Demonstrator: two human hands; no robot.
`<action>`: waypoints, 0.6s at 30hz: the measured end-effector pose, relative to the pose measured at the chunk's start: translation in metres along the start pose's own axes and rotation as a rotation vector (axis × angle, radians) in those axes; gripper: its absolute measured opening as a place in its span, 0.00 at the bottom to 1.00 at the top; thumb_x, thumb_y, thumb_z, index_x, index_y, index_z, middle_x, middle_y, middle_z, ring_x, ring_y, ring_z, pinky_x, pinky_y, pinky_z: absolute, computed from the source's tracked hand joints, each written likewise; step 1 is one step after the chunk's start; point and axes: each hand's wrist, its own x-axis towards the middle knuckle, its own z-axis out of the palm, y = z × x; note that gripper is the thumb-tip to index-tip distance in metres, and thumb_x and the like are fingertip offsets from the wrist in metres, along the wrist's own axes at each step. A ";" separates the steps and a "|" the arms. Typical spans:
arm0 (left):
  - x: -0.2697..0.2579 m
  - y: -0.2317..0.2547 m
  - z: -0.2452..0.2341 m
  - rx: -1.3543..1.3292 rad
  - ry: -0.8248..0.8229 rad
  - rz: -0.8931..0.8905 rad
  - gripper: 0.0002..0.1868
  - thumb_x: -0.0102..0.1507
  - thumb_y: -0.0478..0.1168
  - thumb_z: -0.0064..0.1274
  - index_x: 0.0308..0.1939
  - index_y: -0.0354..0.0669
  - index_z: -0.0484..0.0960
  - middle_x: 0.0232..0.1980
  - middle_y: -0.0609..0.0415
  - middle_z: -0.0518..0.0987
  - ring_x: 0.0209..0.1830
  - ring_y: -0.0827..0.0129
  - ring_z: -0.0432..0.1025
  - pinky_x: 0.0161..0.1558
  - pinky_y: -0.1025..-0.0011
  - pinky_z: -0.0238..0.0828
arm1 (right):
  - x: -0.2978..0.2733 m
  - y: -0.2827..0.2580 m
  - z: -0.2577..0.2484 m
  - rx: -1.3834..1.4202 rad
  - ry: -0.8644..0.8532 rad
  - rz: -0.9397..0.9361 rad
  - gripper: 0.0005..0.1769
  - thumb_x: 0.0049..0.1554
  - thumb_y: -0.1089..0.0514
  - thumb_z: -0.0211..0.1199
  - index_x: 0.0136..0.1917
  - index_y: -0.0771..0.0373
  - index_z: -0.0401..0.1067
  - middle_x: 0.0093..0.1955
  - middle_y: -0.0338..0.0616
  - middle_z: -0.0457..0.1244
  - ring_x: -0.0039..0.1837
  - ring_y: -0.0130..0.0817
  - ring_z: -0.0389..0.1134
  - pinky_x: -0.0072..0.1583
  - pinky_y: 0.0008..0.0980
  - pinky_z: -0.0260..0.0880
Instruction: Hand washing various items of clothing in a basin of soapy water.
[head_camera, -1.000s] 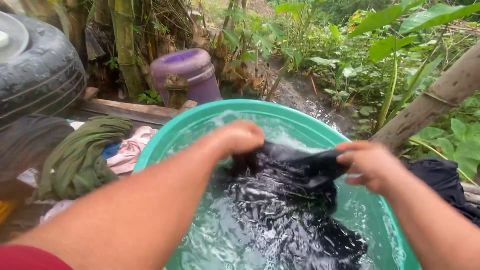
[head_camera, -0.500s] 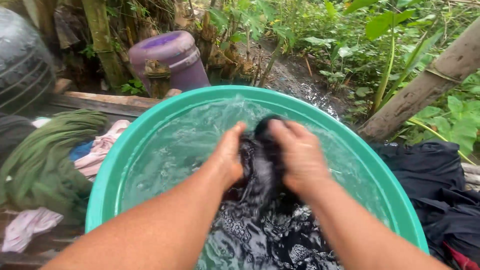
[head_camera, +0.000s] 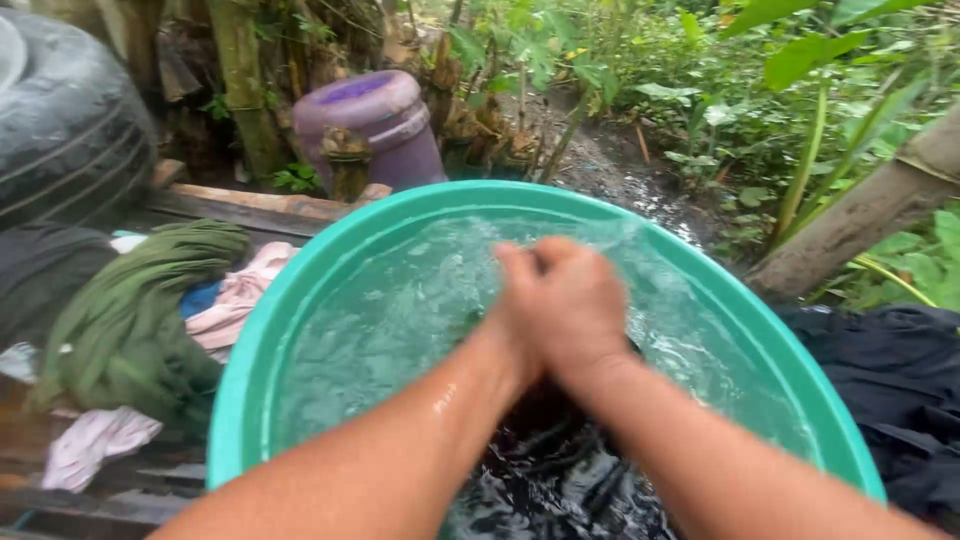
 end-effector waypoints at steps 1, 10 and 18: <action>-0.006 -0.009 0.004 -0.248 -0.246 0.176 0.18 0.68 0.53 0.51 0.39 0.41 0.79 0.38 0.49 0.82 0.37 0.63 0.77 0.40 0.62 0.76 | -0.019 -0.028 -0.009 0.074 -0.045 -0.071 0.24 0.53 0.36 0.63 0.34 0.59 0.79 0.34 0.53 0.69 0.39 0.52 0.72 0.45 0.47 0.71; -0.006 0.005 0.031 0.145 0.130 -0.320 0.18 0.69 0.53 0.42 0.36 0.45 0.79 0.34 0.51 0.79 0.35 0.61 0.71 0.40 0.63 0.73 | 0.049 0.084 0.013 -0.102 0.062 0.141 0.27 0.57 0.36 0.64 0.38 0.64 0.79 0.37 0.59 0.68 0.40 0.58 0.70 0.45 0.51 0.69; 0.034 0.023 -0.045 -0.044 -0.299 -0.068 0.24 0.78 0.54 0.38 0.49 0.35 0.76 0.47 0.45 0.80 0.47 0.57 0.78 0.51 0.60 0.78 | 0.005 0.046 -0.019 -0.147 -0.005 -0.084 0.27 0.55 0.35 0.63 0.33 0.61 0.76 0.34 0.58 0.68 0.40 0.59 0.69 0.44 0.54 0.68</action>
